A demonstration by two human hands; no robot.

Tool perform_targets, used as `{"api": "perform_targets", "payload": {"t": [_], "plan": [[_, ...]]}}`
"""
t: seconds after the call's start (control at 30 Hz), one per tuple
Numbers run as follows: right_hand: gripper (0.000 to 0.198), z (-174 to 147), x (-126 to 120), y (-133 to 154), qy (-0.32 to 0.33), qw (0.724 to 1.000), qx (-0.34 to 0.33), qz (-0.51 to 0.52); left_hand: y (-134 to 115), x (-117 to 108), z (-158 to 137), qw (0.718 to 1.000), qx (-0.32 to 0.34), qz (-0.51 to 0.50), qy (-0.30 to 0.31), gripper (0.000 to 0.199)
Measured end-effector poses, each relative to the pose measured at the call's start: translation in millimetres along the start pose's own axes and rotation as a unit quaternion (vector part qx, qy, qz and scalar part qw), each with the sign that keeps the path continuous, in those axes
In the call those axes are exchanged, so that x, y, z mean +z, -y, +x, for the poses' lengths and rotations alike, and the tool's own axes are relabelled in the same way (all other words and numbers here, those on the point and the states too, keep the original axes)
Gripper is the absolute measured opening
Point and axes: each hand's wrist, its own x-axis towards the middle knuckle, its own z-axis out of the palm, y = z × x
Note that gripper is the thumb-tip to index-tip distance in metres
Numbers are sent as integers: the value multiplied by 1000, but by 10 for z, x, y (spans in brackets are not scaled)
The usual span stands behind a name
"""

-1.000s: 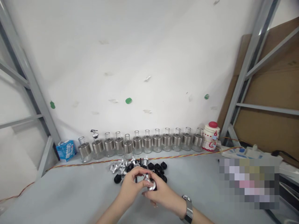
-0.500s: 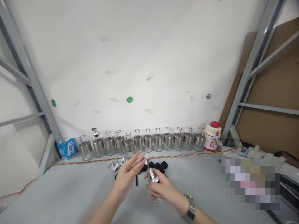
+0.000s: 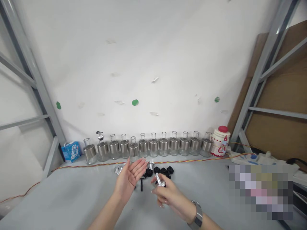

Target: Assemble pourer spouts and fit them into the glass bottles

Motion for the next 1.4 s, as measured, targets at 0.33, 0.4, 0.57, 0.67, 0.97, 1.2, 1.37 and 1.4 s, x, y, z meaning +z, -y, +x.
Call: {"api": "perform_targets", "payload": {"t": [0.33,0.4,0.57,0.67,0.97,1.2,1.37,1.4], "plan": [[23,17,-6,-23,2,1000,22,-14,61,15,-15,998,14,60,-12,24],[23,20,-8,-33,7,1000,23,-18,99,-22,2,991,39,115,-48,14],[24,28,-14,-59,4,999,28,-30,123,-58,9,984,86,130,-85,40],[23,33,-18,-71,1,999,26,-33,65,-15,-4,996,28,56,-62,31],[22,46,-24,-95,0,999,29,-35,54,-9,-1,998,30,53,-25,27],[24,43,-14,-88,-6,998,28,-49,126,-30,-11,984,67,146,-83,37],[23,61,-23,-113,-8,998,29,-57,43,36,-46,998,0,55,-26,35],[23,64,-26,-118,-9,998,30,-56,30,41,-47,999,-7,42,-14,36]]}}
